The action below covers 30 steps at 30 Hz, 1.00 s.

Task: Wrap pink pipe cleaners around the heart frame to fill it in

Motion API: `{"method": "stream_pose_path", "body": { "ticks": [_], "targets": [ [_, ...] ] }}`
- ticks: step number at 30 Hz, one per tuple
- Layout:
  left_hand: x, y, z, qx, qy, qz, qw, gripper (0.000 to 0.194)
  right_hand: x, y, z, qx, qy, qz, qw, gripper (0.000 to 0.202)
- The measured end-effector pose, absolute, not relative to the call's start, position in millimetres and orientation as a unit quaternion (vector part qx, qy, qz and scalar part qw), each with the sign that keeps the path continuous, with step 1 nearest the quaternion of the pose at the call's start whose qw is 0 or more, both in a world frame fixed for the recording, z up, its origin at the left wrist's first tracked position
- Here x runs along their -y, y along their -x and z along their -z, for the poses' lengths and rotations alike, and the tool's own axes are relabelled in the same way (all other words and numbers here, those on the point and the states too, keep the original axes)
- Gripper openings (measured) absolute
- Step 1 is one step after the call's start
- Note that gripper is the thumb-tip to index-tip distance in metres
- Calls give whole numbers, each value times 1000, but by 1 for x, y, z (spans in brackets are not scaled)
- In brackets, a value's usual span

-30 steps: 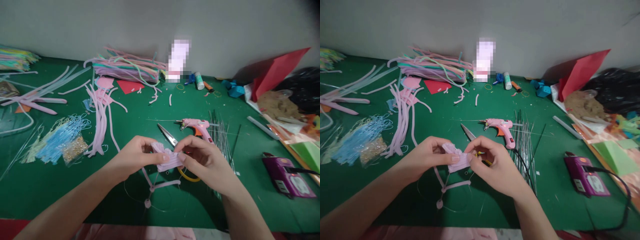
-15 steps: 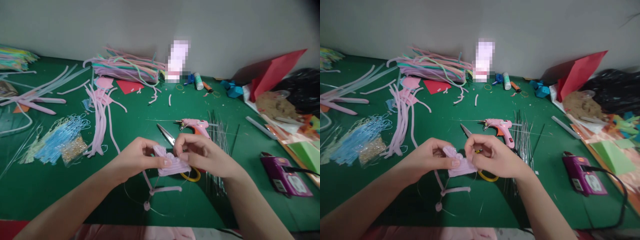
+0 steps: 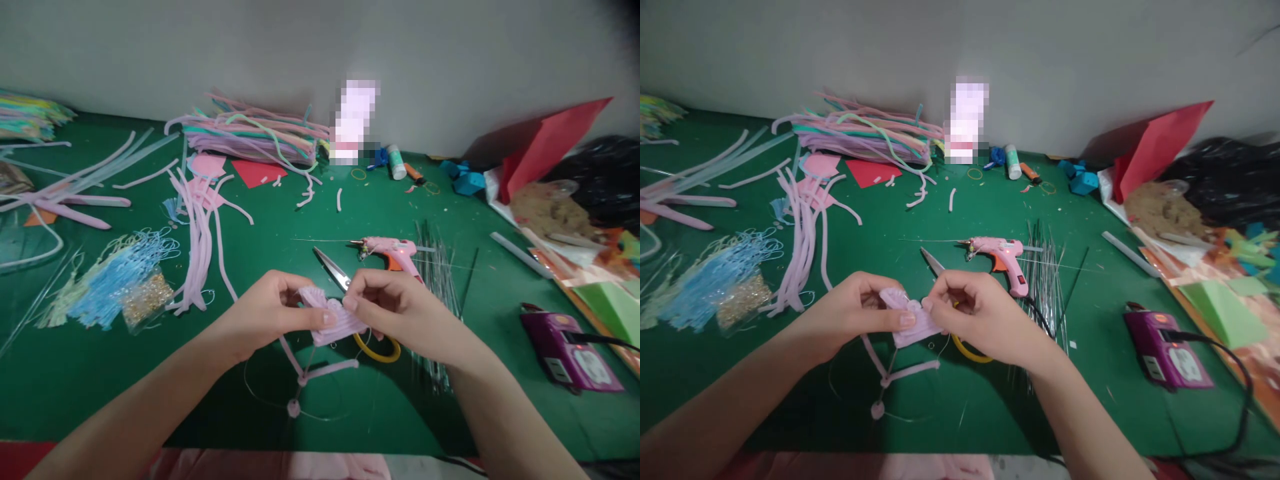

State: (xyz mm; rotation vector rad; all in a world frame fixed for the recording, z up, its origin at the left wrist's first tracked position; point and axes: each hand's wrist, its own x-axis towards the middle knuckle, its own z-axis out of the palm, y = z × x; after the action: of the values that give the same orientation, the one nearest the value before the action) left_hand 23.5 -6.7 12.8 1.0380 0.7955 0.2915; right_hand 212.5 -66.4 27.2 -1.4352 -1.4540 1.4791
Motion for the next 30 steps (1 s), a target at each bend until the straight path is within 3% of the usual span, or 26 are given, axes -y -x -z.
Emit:
{"method": "stream_pose_path", "body": {
  "ticks": [6, 13, 18, 24, 30],
  "targets": [
    [8, -24, -14, -379, -481, -142, 778, 17, 72, -212, -28, 606, 583, -459, 287, 21],
    [7, -22, -16, -382, -493, -136, 770, 16, 73, -220, -33, 560, 577, -513, 299, 37],
    [7, -22, -16, -377, -506, -138, 763, 16, 75, -213, -32, 600, 578, -452, 319, 9],
    [7, -23, -16, -383, -511, -144, 756, 17, 77, -210, -38, 677, 595, -312, 300, 7],
    [9, -25, -18, -385, -508, -141, 758, 17, 70, -218, -43, 658, 588, -384, 271, 18]
  ]
}}
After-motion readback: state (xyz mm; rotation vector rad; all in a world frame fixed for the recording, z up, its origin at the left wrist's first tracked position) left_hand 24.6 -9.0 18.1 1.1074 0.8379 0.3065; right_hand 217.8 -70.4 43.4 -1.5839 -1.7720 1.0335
